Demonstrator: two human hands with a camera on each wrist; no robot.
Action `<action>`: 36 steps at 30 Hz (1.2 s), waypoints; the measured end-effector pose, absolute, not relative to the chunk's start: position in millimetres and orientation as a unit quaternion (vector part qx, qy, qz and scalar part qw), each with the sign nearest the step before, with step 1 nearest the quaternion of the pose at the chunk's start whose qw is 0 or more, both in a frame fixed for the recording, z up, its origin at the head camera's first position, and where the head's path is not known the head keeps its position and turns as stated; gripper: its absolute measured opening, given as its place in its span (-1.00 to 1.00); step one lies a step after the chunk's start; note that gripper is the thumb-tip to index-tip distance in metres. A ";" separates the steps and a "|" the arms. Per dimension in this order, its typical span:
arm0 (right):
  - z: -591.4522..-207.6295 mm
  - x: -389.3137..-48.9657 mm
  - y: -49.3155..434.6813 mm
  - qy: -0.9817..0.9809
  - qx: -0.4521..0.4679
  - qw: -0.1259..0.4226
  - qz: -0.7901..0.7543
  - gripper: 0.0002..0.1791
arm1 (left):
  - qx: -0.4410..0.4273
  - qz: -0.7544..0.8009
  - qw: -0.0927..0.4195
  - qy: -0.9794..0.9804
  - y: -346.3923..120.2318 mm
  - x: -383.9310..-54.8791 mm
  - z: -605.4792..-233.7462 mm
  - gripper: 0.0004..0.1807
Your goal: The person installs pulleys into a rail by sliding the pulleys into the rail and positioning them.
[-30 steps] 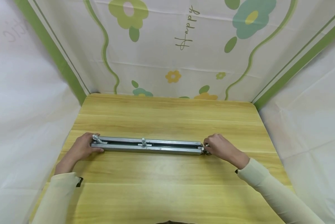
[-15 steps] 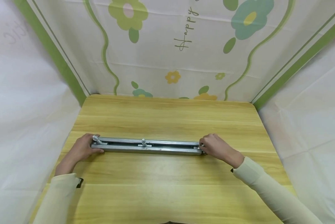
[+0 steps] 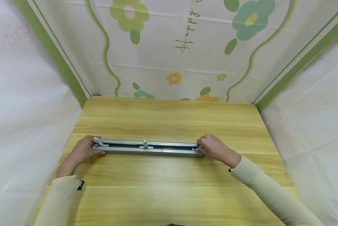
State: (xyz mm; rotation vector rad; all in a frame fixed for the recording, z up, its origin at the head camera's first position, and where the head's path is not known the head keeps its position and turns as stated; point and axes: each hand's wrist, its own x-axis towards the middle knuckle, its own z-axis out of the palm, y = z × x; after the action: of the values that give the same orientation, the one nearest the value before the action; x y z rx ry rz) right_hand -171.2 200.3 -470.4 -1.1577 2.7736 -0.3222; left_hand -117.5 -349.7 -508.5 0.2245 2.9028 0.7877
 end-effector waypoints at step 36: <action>-473.8 -172.5 174.2 0.912 -0.392 0.042 -0.117 -0.82 | 0.066 0.260 0.068 0.961 -348.3 -117.0 -509.7 -0.17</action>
State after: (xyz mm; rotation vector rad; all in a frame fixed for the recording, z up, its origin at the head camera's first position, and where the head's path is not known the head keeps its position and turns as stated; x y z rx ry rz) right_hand -172.5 174.2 -473.8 -1.1988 2.7889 -0.3587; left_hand -117.0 -348.3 -509.7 0.1988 2.8960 0.7827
